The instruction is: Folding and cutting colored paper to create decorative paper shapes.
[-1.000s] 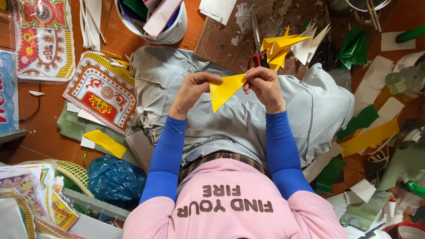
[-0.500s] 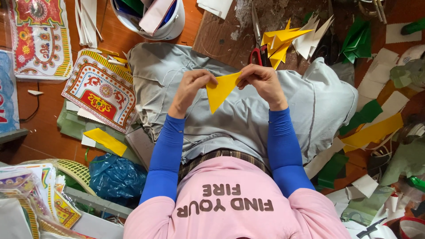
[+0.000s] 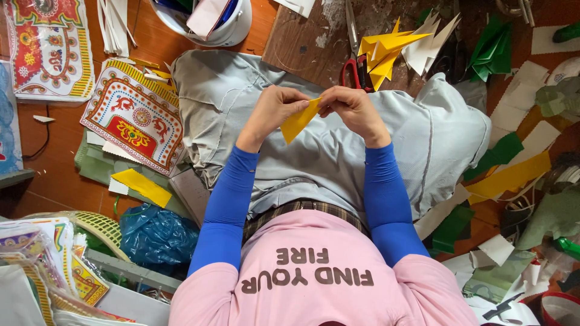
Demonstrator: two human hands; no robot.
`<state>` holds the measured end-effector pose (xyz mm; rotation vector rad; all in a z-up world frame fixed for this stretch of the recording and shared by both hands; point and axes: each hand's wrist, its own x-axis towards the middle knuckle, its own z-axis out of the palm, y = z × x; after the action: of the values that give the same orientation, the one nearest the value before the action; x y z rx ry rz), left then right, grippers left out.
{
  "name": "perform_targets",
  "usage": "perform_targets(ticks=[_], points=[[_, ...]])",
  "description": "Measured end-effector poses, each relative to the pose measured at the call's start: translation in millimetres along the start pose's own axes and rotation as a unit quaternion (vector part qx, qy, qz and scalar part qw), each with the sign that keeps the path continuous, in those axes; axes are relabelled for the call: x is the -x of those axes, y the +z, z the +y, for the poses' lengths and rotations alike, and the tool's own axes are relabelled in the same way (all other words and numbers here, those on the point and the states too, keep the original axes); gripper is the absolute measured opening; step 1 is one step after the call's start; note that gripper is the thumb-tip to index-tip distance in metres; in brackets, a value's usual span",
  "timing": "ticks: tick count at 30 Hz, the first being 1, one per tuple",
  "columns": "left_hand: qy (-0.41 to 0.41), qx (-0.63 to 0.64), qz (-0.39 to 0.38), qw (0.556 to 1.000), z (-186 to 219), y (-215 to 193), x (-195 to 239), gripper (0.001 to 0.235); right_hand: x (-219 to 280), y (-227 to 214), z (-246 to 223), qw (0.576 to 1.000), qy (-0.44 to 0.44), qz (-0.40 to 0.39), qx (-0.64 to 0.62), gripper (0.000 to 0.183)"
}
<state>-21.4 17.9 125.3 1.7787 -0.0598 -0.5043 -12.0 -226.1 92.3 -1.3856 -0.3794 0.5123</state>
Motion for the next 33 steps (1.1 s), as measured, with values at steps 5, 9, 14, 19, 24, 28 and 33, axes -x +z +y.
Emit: perform_targets(ticks=[5,9,14,19,24,28,33], points=[[-0.023,0.024,0.005,0.999,-4.0,2.5,-1.3,0.019,-0.9,2.0,-6.5,0.999,-0.015,-0.002,0.029,0.026],[-0.027,0.012,0.006,1.0,-6.7,4.1,-2.7,0.018,-2.6,3.6,-7.7,0.999,-0.019,-0.001,0.049,0.026],[-0.032,-0.006,0.039,0.999,-7.9,8.2,-2.7,0.018,-2.6,2.6,-3.8,0.998,-0.02,0.005,0.051,0.026],[-0.015,0.078,0.105,0.991,-29.7,17.6,-6.2,0.016,-10.3,7.3,-12.4,0.994,-0.005,0.071,-0.084,0.026],[0.007,0.131,0.144,0.981,-39.2,28.9,-5.5,0.018,-13.6,16.9,38.1,0.974,0.118,0.138,-0.137,0.019],[0.004,0.099,0.134,0.986,-34.8,31.4,-4.7,0.017,-14.6,16.7,52.4,0.965,0.099,0.196,-0.14,0.009],[0.055,0.027,0.17,0.983,-13.3,33.2,-5.0,0.015,-14.2,23.0,37.1,0.977,0.071,0.177,-0.094,0.009]])
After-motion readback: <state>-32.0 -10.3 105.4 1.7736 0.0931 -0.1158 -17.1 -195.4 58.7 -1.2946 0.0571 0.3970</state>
